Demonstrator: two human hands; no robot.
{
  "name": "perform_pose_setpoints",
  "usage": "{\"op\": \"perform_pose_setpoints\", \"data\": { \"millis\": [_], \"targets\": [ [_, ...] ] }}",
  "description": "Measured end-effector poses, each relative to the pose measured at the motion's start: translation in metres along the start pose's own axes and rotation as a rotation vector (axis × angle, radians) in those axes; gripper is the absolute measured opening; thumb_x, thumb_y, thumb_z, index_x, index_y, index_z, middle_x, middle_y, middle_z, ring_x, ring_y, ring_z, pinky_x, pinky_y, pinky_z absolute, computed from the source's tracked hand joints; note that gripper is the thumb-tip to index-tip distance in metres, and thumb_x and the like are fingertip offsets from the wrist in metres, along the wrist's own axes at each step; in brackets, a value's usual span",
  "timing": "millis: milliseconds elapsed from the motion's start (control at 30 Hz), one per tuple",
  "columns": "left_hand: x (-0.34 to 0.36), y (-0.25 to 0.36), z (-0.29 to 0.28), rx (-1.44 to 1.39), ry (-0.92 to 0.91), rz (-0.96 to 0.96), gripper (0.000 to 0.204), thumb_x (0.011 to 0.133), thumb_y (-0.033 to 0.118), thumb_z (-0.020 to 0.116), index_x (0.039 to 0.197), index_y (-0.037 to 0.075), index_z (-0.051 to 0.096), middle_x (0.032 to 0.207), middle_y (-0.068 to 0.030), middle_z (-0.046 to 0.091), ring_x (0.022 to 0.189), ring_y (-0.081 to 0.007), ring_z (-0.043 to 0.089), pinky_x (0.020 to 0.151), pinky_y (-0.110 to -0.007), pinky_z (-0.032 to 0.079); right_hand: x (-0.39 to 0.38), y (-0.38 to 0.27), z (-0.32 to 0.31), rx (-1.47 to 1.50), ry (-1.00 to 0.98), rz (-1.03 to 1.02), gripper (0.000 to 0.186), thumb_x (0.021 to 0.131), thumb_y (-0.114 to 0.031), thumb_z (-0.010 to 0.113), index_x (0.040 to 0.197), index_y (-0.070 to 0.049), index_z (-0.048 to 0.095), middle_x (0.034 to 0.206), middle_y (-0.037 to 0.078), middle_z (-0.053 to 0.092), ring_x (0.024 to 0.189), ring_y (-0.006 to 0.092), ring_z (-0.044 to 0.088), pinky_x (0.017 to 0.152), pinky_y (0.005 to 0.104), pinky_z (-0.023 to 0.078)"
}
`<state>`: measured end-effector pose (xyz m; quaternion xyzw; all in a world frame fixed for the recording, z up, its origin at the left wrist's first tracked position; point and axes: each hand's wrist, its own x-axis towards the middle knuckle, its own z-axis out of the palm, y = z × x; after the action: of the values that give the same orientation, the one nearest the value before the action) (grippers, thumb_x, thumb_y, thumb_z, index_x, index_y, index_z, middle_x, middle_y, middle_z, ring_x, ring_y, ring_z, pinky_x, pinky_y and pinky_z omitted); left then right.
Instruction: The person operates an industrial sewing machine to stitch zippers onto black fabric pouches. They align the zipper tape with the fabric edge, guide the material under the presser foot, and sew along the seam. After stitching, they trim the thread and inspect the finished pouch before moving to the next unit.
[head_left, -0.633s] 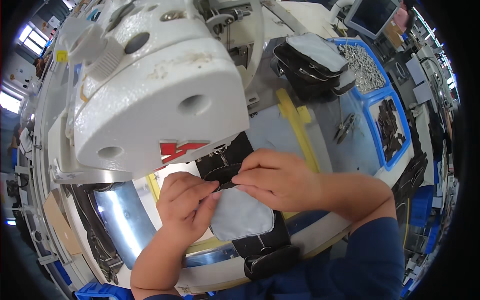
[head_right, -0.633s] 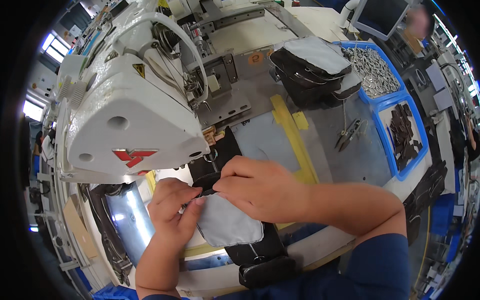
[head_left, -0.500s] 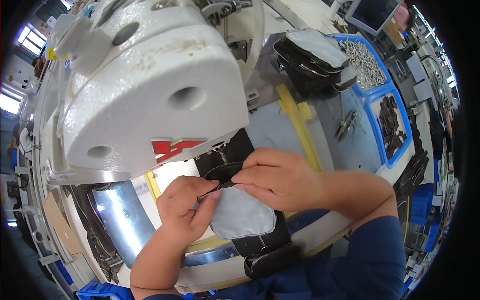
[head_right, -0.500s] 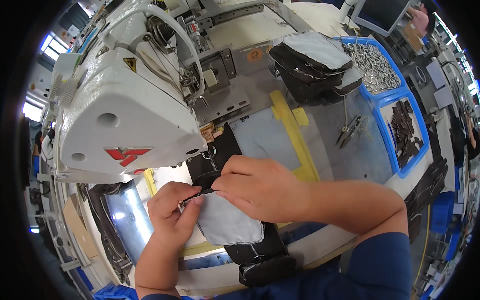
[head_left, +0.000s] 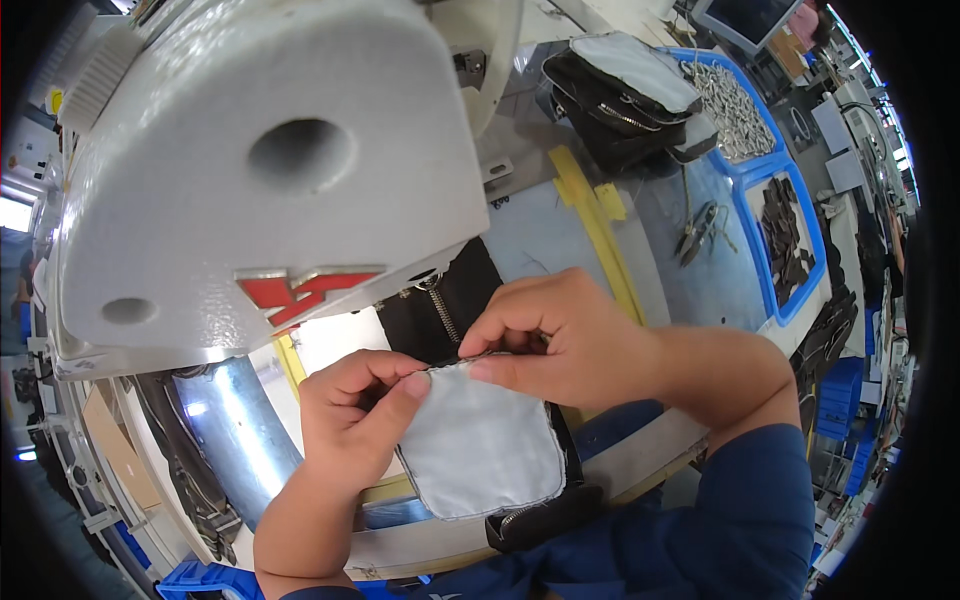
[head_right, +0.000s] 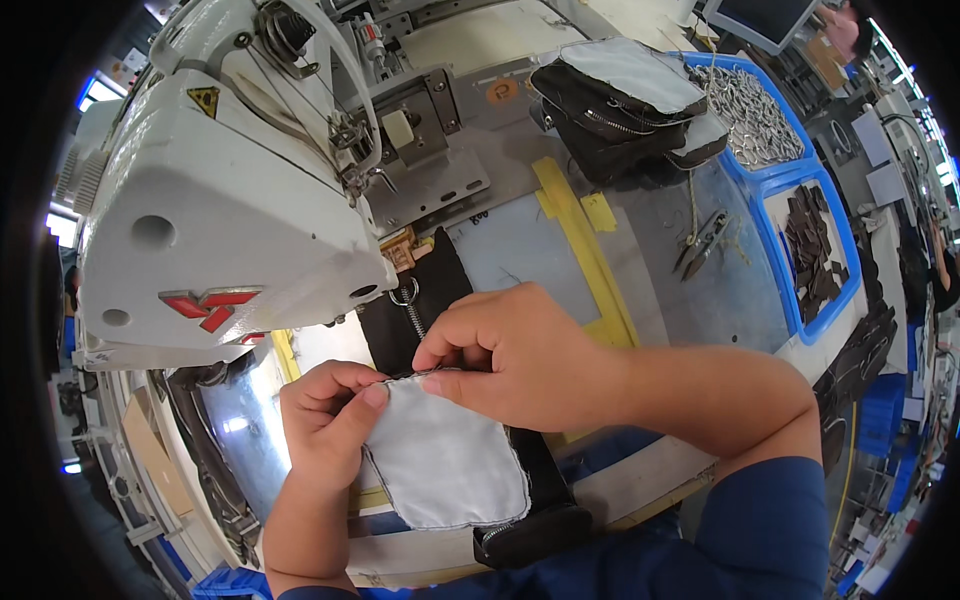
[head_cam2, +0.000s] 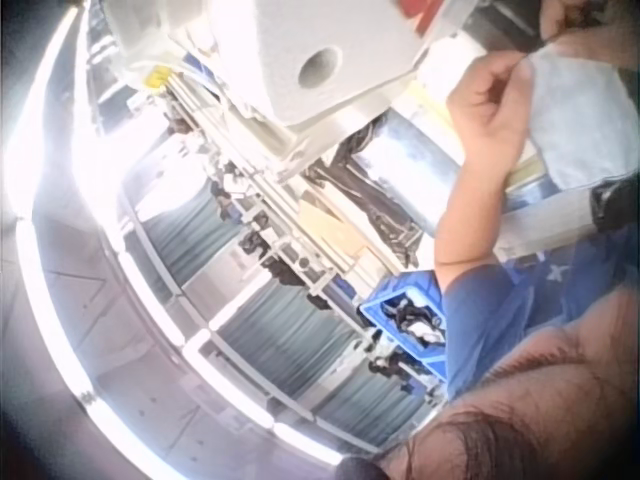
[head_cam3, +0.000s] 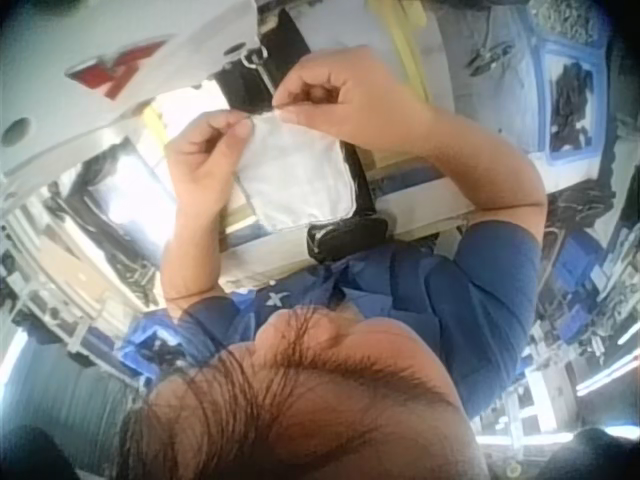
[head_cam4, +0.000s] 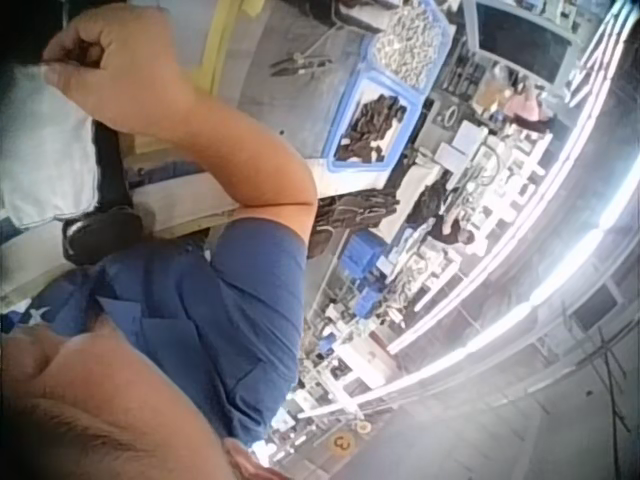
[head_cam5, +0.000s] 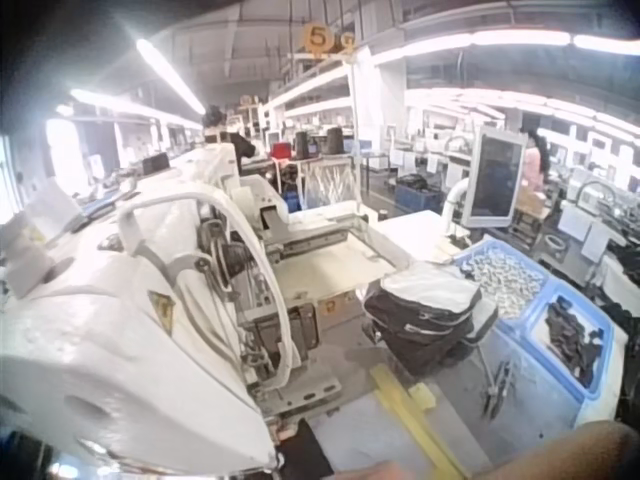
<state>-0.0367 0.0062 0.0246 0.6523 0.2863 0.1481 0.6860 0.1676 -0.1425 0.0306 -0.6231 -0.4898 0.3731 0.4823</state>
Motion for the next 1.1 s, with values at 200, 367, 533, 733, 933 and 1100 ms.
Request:
{"op": "perform_pose_setpoints", "data": {
  "millis": [200,367,533,733,933,1100],
  "targets": [
    [0.0,-0.009,-0.006,0.182,0.032,0.349,0.02,0.08,-0.005,0.083,0.096,0.001,0.073,0.086,-0.0055,0.071,0.068,-0.0109,0.06,0.062,-0.024,0.046,-0.002,0.0,-0.003,-0.184,0.081,-0.253,0.012,0.084,-0.004,0.08,0.094,-0.004,0.074,0.091,0.007,0.068,0.068,0.0176,0.063,0.059,0.0314,0.05],
    [-0.004,-0.004,-0.019,0.433,-0.002,0.747,0.026,0.075,-0.004,0.083,0.09,0.005,0.064,0.095,-0.0143,0.068,0.075,-0.0236,0.065,0.068,-0.034,0.051,-0.004,0.007,-0.002,-0.281,0.202,-0.761,0.011,0.08,0.001,0.075,0.09,-0.001,0.071,0.093,0.011,0.065,0.071,0.0272,0.064,0.061,0.036,0.052],
    [-0.01,0.003,-0.024,0.509,-0.03,0.977,0.027,0.08,-0.001,0.082,0.088,0.01,0.058,0.098,-0.011,0.066,0.07,-0.0198,0.061,0.062,-0.035,0.044,-0.005,0.006,-0.014,-0.284,0.103,-0.99,0.012,0.081,0.001,0.073,0.091,0.005,0.071,0.099,0.02,0.067,0.075,0.0299,0.066,0.066,0.0393,0.057],
    [-0.013,0.003,-0.027,0.504,-0.025,0.999,0.028,0.082,0.005,0.085,0.086,0.01,0.058,0.096,-0.0089,0.067,0.072,-0.0189,0.063,0.063,-0.035,0.044,-0.006,0.006,-0.014,-0.275,0.127,-1.022,0.012,0.082,-0.002,0.074,0.091,0.006,0.071,0.101,0.02,0.068,0.075,0.0291,0.067,0.067,0.04,0.059],
    [-0.014,0.004,-0.026,0.467,-0.017,0.93,0.025,0.082,0.006,0.085,0.089,0.009,0.061,0.092,-0.0087,0.067,0.072,-0.0186,0.063,0.063,-0.034,0.045,-0.008,0.005,-0.016,-0.256,0.106,-0.997,0.015,0.082,-0.002,0.076,0.095,0.006,0.072,0.101,0.021,0.068,0.075,0.0308,0.068,0.064,0.0396,0.058],
    [-0.006,0.013,-0.008,0.556,0.051,0.643,0.02,0.077,-0.001,0.085,0.093,0.003,0.075,0.091,-0.0095,0.071,0.069,-0.0187,0.064,0.059,-0.03,0.048,-0.008,-0.006,0.002,-0.247,0.171,-0.496,0.015,0.089,-0.007,0.078,0.102,-0.003,0.073,0.096,0.012,0.07,0.074,0.0271,0.068,0.063,0.0361,0.055]
  ]
}}
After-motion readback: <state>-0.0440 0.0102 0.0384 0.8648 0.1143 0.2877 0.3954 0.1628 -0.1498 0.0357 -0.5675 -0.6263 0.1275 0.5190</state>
